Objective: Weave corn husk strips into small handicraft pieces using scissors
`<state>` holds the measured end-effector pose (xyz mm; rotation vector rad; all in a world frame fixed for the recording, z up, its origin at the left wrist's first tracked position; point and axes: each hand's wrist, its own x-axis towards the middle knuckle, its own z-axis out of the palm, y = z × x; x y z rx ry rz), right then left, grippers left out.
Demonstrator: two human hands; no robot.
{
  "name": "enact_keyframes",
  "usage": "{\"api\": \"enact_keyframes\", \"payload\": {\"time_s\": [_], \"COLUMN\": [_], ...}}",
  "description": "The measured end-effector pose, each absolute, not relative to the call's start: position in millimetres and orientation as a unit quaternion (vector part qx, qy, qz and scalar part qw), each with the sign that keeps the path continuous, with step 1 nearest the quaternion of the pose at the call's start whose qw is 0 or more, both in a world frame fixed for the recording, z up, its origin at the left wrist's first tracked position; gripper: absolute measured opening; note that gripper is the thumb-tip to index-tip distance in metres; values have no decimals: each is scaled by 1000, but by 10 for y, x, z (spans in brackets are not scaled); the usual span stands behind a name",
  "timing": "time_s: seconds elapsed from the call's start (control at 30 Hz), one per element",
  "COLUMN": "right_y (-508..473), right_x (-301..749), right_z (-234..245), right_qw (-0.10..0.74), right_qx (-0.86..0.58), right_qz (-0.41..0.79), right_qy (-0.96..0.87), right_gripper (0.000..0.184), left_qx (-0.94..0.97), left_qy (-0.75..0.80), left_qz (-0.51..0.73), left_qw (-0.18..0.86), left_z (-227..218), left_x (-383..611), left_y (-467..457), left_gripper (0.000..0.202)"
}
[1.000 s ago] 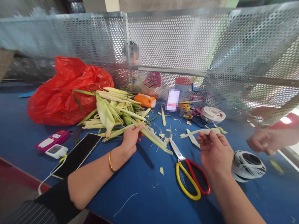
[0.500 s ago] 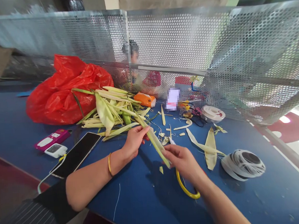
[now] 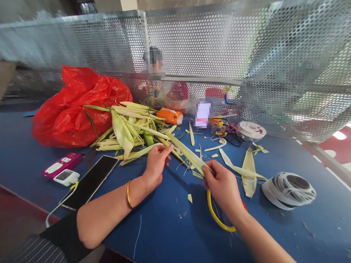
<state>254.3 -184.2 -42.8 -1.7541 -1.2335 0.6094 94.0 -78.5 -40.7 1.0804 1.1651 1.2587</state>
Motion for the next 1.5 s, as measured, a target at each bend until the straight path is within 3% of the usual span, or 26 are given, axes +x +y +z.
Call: {"api": "enact_keyframes", "payload": {"time_s": [0.1, 0.17, 0.23, 0.33, 0.53, 0.8, 1.03, 1.2, 1.4, 1.5], "right_y": [-1846, -1858, -1868, -1859, -1792, -1796, -1806, -1798, -1796, -1795], "right_x": [2589, 2585, 2568, 2553, 2542, 2506, 2470, 2478, 2520, 2498], "right_z": [-420, -411, -410, -423, -424, -412, -383, -415, -439, -434], "right_qw": [388, 367, 365, 414, 504, 564, 594, 609, 622, 615], "right_qx": [-721, -692, -670, -687, -633, -603, -565, -562, -563, -574], "right_qz": [90, 83, 106, 168, 398, 390, 468, 466, 453, 433], "right_qy": [-567, -616, -637, -574, -432, -407, -330, -309, -300, -323], "right_gripper": [24, 26, 27, 29, 37, 24, 31, 36, 34, 34], "left_qx": [600, 745, 818, 830, 771, 507, 528, 564, 590, 575], "left_qy": [455, 358, 299, 322, 371, 453, 443, 423, 349, 356], "left_qz": [545, 478, 394, 322, 343, 304, 295, 262, 120, 129], "left_qw": [368, 299, 295, 322, 388, 667, 662, 659, 718, 726], "left_z": [-335, -284, -268, -315, -382, -336, -318, -310, -332, -328], "left_x": [885, 849, 833, 855, 924, 973, 977, 961, 900, 909], "left_y": [-842, -888, -928, -967, -1001, -1014, -1051, -1048, -1038, -1061], "left_gripper": [22, 15, 10, 14, 16, 14, 19, 23, 29, 28]}}
